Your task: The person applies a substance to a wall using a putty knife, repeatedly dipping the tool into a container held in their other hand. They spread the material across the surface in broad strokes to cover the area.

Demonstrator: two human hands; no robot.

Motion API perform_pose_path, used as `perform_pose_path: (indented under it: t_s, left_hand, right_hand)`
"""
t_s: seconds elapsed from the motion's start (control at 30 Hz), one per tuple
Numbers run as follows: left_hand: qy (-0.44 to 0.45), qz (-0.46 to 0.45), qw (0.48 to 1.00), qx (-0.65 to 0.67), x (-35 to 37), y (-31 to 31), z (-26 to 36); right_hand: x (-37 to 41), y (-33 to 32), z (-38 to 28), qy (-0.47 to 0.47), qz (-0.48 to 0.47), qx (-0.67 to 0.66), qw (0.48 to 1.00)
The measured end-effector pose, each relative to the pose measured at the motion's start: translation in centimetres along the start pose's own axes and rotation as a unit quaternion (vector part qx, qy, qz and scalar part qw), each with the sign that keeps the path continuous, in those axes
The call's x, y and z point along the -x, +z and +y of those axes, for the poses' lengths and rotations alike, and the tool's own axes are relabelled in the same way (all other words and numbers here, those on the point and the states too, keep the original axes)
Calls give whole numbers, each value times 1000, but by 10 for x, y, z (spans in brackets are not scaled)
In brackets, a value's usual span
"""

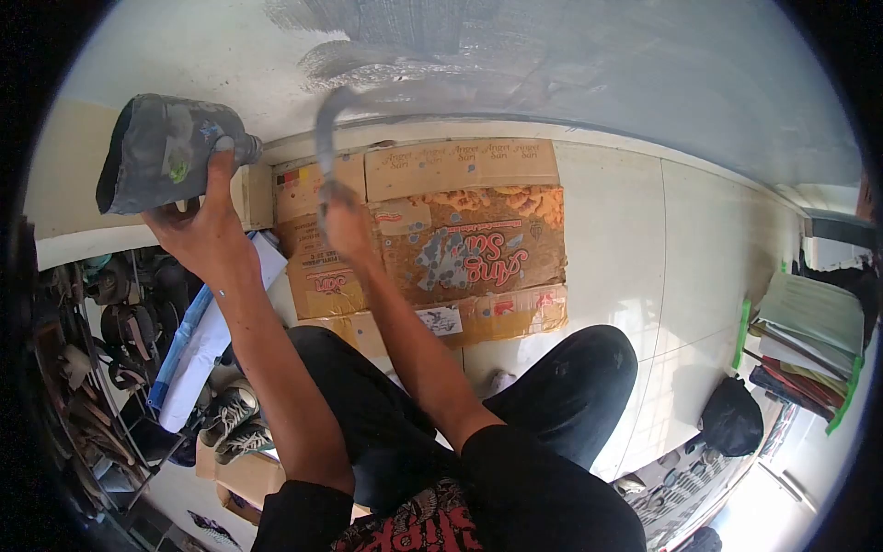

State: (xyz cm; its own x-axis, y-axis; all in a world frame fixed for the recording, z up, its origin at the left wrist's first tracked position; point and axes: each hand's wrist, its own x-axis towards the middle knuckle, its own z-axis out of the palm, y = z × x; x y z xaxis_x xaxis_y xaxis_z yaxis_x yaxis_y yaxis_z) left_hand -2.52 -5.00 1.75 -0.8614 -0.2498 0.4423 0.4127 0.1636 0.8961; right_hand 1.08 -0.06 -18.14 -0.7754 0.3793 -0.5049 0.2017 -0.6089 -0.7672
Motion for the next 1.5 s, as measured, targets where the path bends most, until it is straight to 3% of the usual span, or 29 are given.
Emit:
perform_pose_path:
  t_s: [0.07,0.2,0.27,0.33,0.4,0.5,0.57,0.67,0.8,0.87,0.93,1.0,1.13,1.2,1.27,1.33,1.4,1.5]
  left_hand:
    - [-1,-5,1000,26,0,0,0]
    - [1,-6,1000,-1,0,-2,-1]
    - [18,-16,999,-34,-1,-3,-2]
    - [3,-9,1000,-6,1,-1,2]
    - [-10,-4,1000,25,2,2,5]
    - [-20,-5,999,45,3,2,5]
    - [-10,-8,1000,27,4,1,3]
    - [-10,-6,999,50,3,3,5]
    - [-1,-10,1000,16,1,-1,4]
    - [1,-19,1000,-2,1,-3,4]
    - [5,-21,1000,-5,2,-2,4]
    - [9,-22,1000,-10,4,-1,4]
    - [8,-22,1000,7,6,1,4]
    - [8,-17,1000,1,6,2,4]
    - [8,-6,1000,13,6,4,7]
    - [10,-8,1000,-6,3,2,4]
    - [14,-12,1000,-23,3,1,5]
    - [9,-9,1000,-20,6,5,10]
  right_hand:
    - [17,8,8,19,-108,-21,994]
    - [23,-10,39,47,-112,-19,992]
    - [16,-26,40,-11,3,79,997]
    - [16,-37,-4,14,42,7,999]
    - [5,-67,-26,-48,43,-56,996]
    - [10,-104,-62,-52,82,-97,991]
    - [21,-118,-74,-102,106,-126,981]
    - [29,-119,-74,-153,160,-162,962]
    - [18,-100,-84,-130,199,-171,956]
    - [5,-81,-73,-54,95,-95,990]
    - [-1,-40,-45,-48,108,-4,993]
    - [-6,-8,-16,7,14,42,999]
    - [26,2,2,-3,-71,30,997]
    - [32,-10,16,-6,81,-9,997]
    - [48,-41,-14,3,127,-35,991]
    - [35,-80,-31,-58,160,-176,969]
    - [17,-117,-54,-140,213,-181,950]
    - [1,-145,-87,-149,217,-171,949]
